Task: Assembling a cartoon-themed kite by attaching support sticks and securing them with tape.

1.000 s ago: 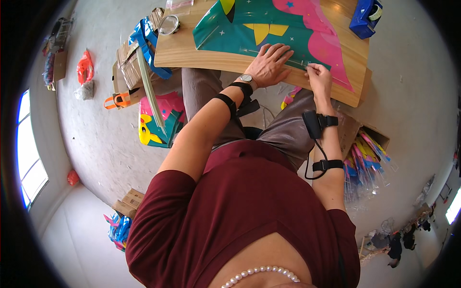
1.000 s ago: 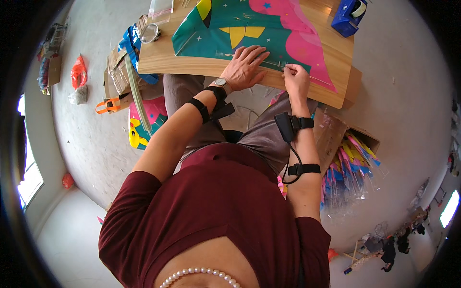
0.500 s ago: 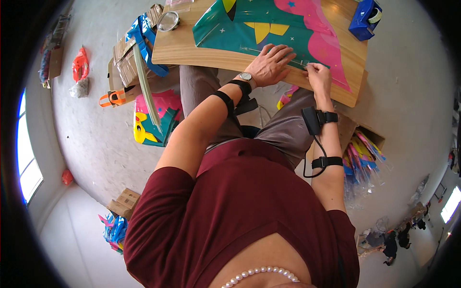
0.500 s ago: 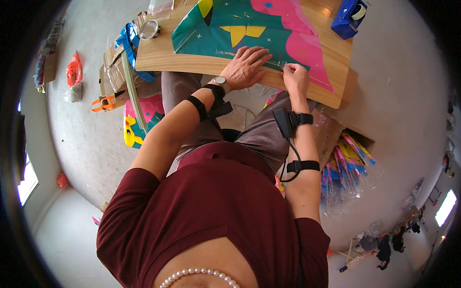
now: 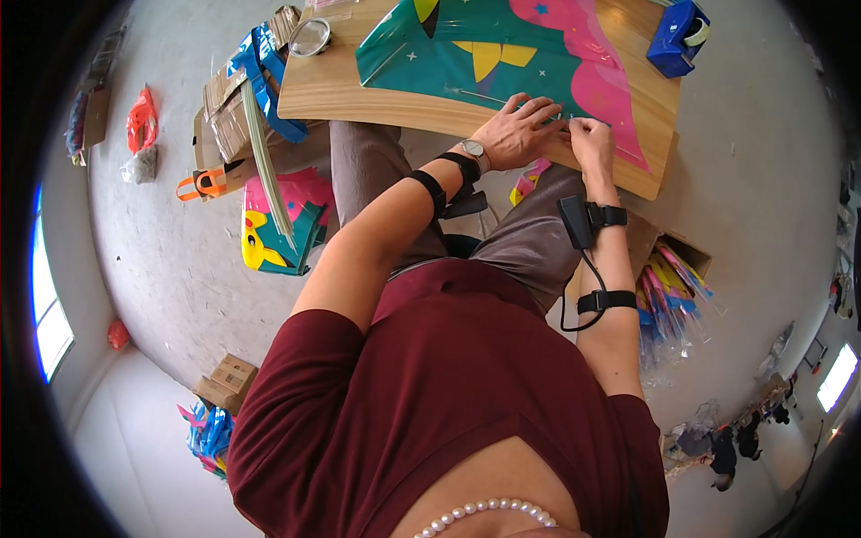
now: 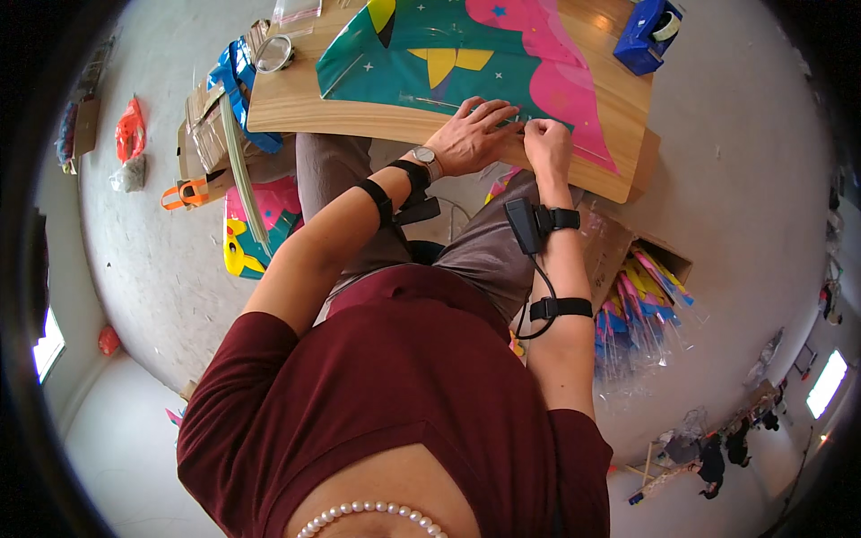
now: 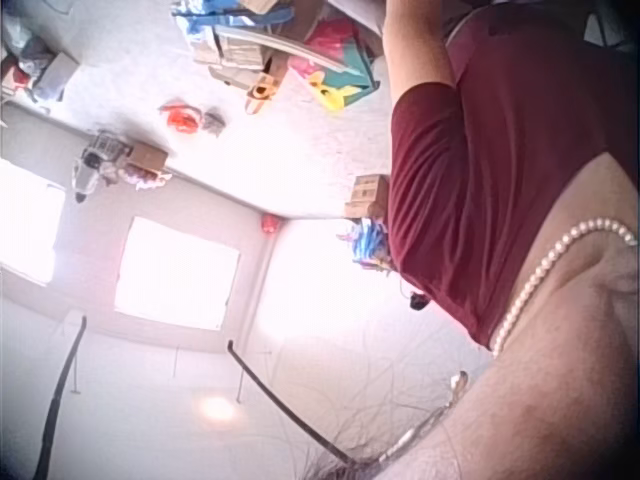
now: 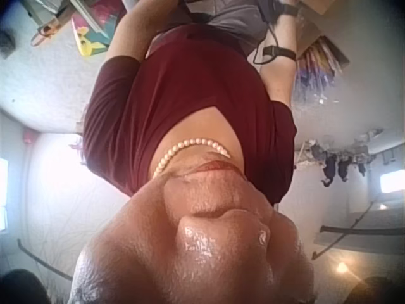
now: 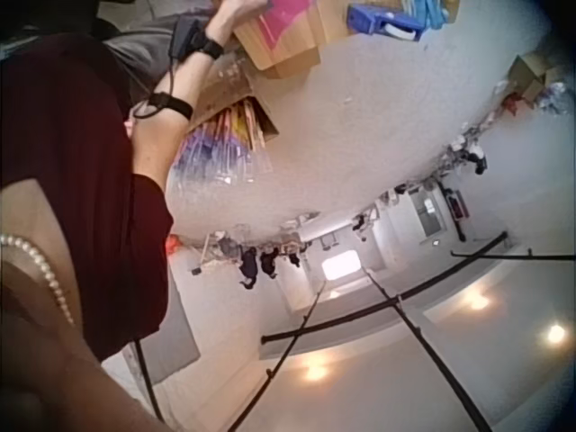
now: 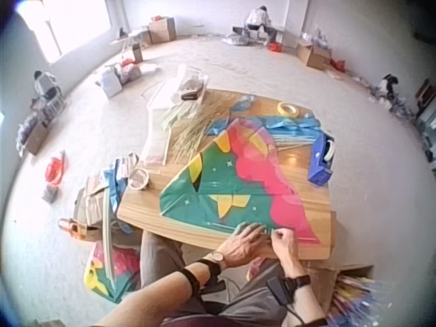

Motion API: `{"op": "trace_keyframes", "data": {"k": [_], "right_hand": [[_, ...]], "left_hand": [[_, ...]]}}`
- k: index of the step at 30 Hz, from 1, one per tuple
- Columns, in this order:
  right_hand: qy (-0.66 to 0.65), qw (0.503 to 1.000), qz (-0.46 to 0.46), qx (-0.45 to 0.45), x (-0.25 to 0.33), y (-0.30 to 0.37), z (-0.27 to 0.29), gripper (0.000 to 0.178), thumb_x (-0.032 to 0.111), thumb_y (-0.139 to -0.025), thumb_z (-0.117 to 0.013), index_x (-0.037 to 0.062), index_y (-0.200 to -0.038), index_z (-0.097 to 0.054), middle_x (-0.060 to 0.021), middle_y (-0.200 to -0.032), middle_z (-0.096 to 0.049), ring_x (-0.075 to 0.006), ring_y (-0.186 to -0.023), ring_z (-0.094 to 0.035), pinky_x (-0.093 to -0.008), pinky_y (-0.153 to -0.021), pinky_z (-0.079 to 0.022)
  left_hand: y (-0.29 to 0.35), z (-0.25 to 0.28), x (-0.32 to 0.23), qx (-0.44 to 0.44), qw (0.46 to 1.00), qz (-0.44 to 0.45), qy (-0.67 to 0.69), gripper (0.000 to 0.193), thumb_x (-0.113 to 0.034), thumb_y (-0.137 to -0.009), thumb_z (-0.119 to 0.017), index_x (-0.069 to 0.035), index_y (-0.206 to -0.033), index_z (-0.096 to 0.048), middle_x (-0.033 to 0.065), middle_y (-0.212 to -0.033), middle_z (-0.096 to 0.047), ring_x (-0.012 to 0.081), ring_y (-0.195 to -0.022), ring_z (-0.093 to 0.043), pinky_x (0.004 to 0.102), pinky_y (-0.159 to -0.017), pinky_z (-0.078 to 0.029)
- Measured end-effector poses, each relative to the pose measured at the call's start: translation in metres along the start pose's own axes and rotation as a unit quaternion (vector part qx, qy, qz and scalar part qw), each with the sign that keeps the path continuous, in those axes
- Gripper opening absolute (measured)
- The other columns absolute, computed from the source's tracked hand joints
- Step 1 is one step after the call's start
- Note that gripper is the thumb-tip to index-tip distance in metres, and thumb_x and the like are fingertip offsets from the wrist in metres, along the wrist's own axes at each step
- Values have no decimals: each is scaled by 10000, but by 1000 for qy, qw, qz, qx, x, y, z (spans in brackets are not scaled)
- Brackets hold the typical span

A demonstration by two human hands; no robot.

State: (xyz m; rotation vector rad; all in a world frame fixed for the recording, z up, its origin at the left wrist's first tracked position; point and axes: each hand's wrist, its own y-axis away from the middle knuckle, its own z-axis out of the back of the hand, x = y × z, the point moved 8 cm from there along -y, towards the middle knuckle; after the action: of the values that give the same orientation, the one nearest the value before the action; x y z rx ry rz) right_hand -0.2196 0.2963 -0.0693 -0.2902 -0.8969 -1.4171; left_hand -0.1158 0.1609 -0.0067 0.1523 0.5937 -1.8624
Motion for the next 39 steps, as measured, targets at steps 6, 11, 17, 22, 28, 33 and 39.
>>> {"op": "trace_keyframes", "data": {"k": [6, 11, 17, 22, 28, 33, 39], "right_hand": [[18, 1000, 2, 8, 20, 9, 6, 341, 300, -906, -628, -12, -960, -755, -225, -889, -738, -374, -891, -728, -426, -789, -554], [71, 997, 30, 28, 23, 2, 8, 352, 316, -911, -612, -4, -957, -751, -239, -909, -729, -410, -899, -713, -456, -796, -546], [-3, 998, -23, 65, 17, 0, 16, 312, 245, -967, -542, -7, -898, -713, -166, -891, -761, -323, -789, -743, -425, -731, -553], [-21, 999, 9, -23, 15, 0, 43, 243, 229, -988, -555, 18, -1009, -675, -124, -862, -760, -276, -786, -737, -387, -708, -551], [37, 988, 139, -62, 25, 4, 33, 264, 255, -917, -719, 27, -1023, -639, -123, -855, -715, -286, -796, -697, -404, -721, -529], [93, 979, 166, -67, 30, 5, 26, 353, 319, -842, -805, 51, -970, -614, -101, -802, -659, -301, -765, -652, -428, -693, -507], [154, 971, 158, -93, 42, 12, 26, 425, 408, -809, -822, 84, -930, -575, -93, -817, -652, -298, -782, -653, -438, -689, -485]], "left_hand": [[2, 0, 4, 1, 1000, 12, 15, 491, -274, -886, -671, -160, -1355, -585, 108, -1484, -488, 271, -1384, -429, 497, -1132, -313], [1, 0, 4, 7, 1000, 14, 15, 479, -264, -901, -648, -163, -1364, -581, 95, -1488, -486, 265, -1386, -425, 506, -1146, -293], [4, -1, 6, 12, 1000, 17, 20, 452, -256, -916, -634, -153, -1354, -590, 83, -1493, -483, 256, -1391, -421, 514, -1150, -292], [1, 1, 5, -15, 1000, 7, 26, 446, -270, -886, -653, -136, -1310, -619, 85, -1448, -526, 241, -1362, -445, 505, -1134, -304], [-2, 2, 0, -9, 1000, -10, 15, 499, -281, -887, -657, -148, -1364, -590, 95, -1455, -515, 249, -1363, -445, 508, -1134, -305], [-4, 1, -5, 26, 999, -4, -26, 560, -305, -887, -649, -179, -1422, -543, 109, -1467, -492, 262, -1377, -433, 524, -1132, -304], [-4, 1, -4, 36, 999, 3, -24, 560, -335, -894, -642, -209, -1430, -536, 121, -1484, -466, 279, -1387, -419, 540, -1135, -296]]}}
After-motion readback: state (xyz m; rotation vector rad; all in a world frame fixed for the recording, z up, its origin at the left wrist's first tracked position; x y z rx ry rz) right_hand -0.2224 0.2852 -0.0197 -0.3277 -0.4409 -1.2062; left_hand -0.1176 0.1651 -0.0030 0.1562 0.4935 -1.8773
